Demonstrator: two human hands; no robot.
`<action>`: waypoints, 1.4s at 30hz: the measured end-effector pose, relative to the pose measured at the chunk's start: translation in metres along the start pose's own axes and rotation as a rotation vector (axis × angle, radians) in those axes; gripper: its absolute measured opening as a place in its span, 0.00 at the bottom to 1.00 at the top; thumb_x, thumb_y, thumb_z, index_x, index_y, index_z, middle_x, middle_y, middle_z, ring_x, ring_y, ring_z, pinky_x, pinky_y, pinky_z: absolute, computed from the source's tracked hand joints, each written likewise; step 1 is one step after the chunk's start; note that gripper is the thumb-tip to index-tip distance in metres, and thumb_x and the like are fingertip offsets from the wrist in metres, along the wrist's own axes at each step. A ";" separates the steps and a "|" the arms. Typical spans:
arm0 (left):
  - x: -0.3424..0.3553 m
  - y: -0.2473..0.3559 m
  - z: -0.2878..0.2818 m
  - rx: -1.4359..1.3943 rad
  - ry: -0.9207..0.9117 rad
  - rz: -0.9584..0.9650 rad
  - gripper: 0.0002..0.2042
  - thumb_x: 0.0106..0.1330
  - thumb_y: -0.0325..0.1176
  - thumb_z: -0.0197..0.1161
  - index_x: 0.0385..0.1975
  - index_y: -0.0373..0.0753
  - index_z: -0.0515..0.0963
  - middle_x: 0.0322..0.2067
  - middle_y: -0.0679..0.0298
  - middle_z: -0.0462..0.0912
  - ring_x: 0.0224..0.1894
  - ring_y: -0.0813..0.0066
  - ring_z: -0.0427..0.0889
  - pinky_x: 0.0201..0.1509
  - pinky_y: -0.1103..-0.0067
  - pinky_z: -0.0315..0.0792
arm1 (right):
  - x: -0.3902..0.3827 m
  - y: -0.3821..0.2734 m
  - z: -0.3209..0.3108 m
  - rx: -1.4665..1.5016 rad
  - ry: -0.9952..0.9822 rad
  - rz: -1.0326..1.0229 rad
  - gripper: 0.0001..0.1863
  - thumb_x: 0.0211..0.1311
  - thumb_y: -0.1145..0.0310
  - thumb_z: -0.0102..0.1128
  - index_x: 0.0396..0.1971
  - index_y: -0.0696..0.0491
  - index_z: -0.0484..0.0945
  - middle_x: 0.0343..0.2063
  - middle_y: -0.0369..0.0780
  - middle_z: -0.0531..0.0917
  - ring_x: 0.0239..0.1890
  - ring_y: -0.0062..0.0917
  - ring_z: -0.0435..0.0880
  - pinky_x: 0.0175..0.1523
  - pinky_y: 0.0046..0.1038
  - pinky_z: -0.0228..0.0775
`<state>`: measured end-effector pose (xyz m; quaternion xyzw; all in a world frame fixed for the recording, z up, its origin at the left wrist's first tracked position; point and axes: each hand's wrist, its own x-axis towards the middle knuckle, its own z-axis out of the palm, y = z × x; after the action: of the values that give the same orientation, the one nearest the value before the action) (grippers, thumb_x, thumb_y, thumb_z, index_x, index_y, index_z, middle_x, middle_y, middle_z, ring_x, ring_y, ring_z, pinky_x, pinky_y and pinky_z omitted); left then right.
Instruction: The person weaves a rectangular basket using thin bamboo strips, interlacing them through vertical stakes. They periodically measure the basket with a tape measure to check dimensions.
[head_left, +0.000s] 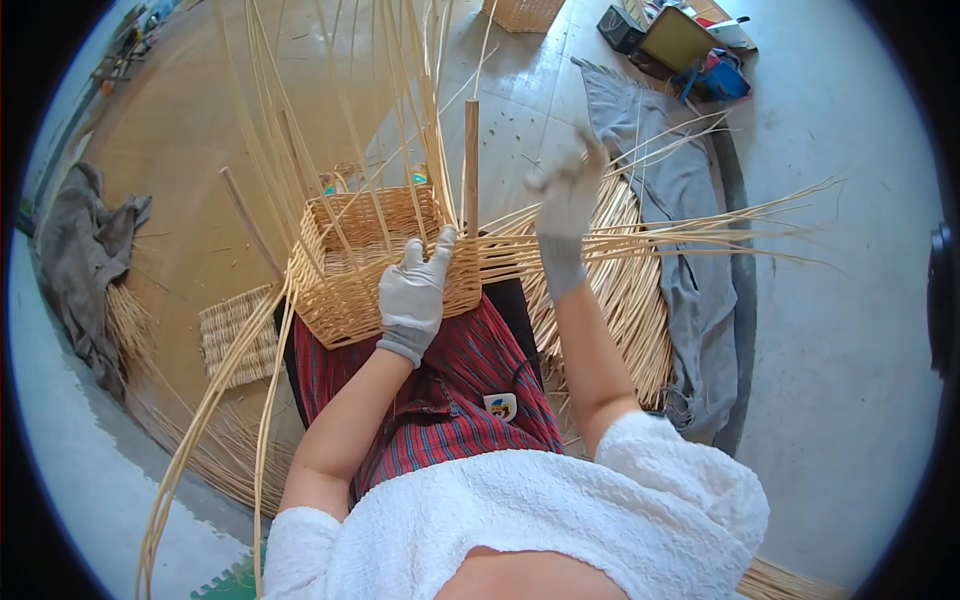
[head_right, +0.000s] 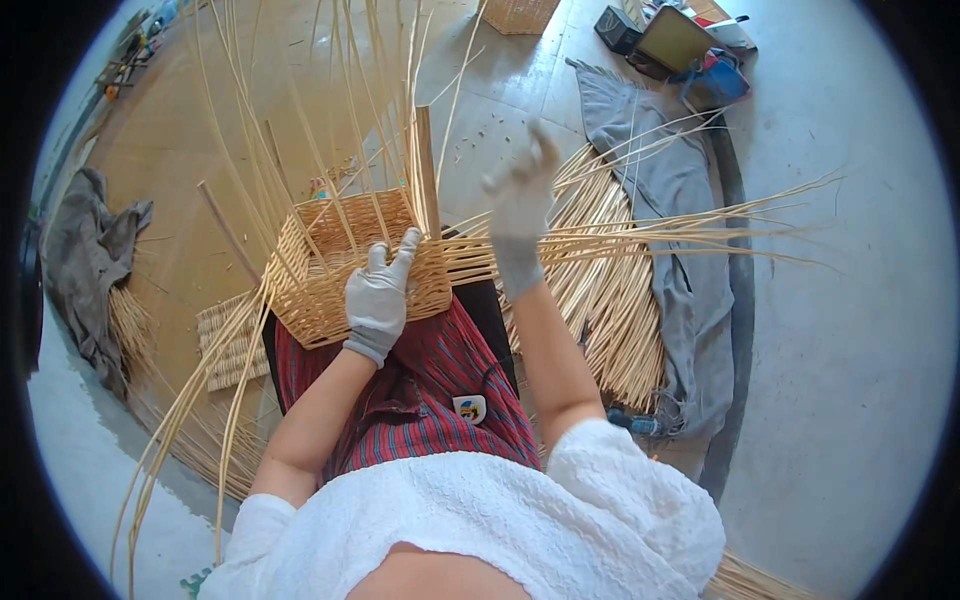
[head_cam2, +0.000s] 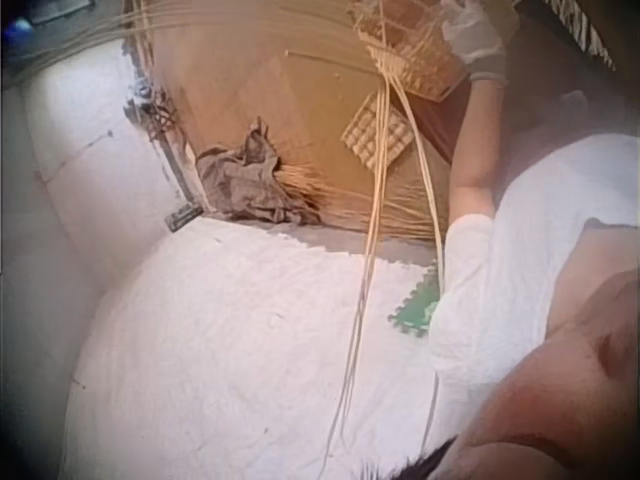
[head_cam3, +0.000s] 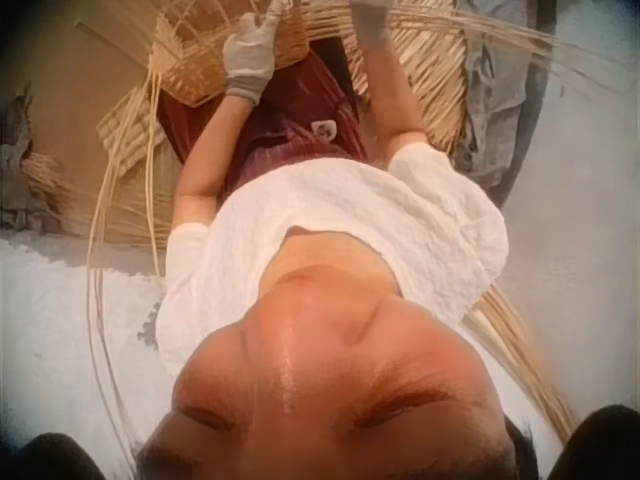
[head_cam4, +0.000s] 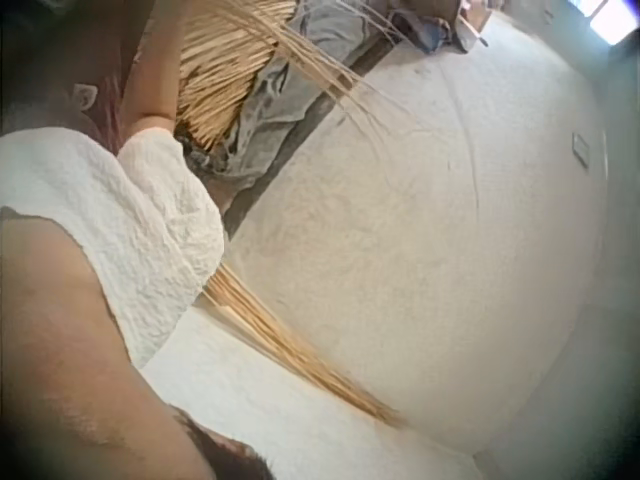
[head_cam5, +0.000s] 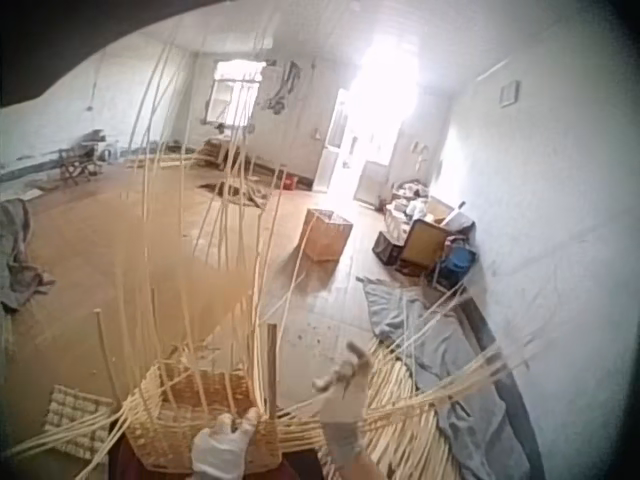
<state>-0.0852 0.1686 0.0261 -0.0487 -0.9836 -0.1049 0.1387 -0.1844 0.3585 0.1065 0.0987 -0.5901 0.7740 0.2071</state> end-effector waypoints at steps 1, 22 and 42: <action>0.003 0.002 0.003 -0.044 0.060 0.036 0.40 0.57 0.34 0.73 0.72 0.56 0.66 0.52 0.57 0.75 0.37 0.56 0.84 0.42 0.62 0.79 | -0.009 0.019 -0.038 -0.556 0.127 0.016 0.19 0.73 0.65 0.59 0.60 0.52 0.71 0.22 0.31 0.73 0.28 0.20 0.79 0.42 0.28 0.81; -0.002 -0.035 -0.019 -1.663 0.310 -0.403 0.09 0.74 0.23 0.59 0.51 0.36 0.75 0.45 0.61 0.82 0.47 0.72 0.83 0.51 0.73 0.82 | -0.025 0.005 0.010 -1.161 -0.668 0.215 0.19 0.58 0.57 0.72 0.43 0.53 0.80 0.40 0.46 0.81 0.42 0.40 0.84 0.50 0.40 0.75; -0.106 -0.138 -0.021 -0.805 0.339 -0.572 0.26 0.71 0.38 0.66 0.62 0.30 0.69 0.40 0.57 0.80 0.42 0.67 0.81 0.46 0.74 0.77 | -0.162 0.020 0.095 -0.475 -0.656 -0.257 0.16 0.61 0.73 0.63 0.49 0.45 0.84 0.40 0.41 0.85 0.45 0.37 0.85 0.51 0.37 0.78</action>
<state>0.0041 0.0226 -0.0108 0.1903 -0.8031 -0.5147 0.2322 -0.0572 0.2308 0.0519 0.3622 -0.7695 0.5121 0.1200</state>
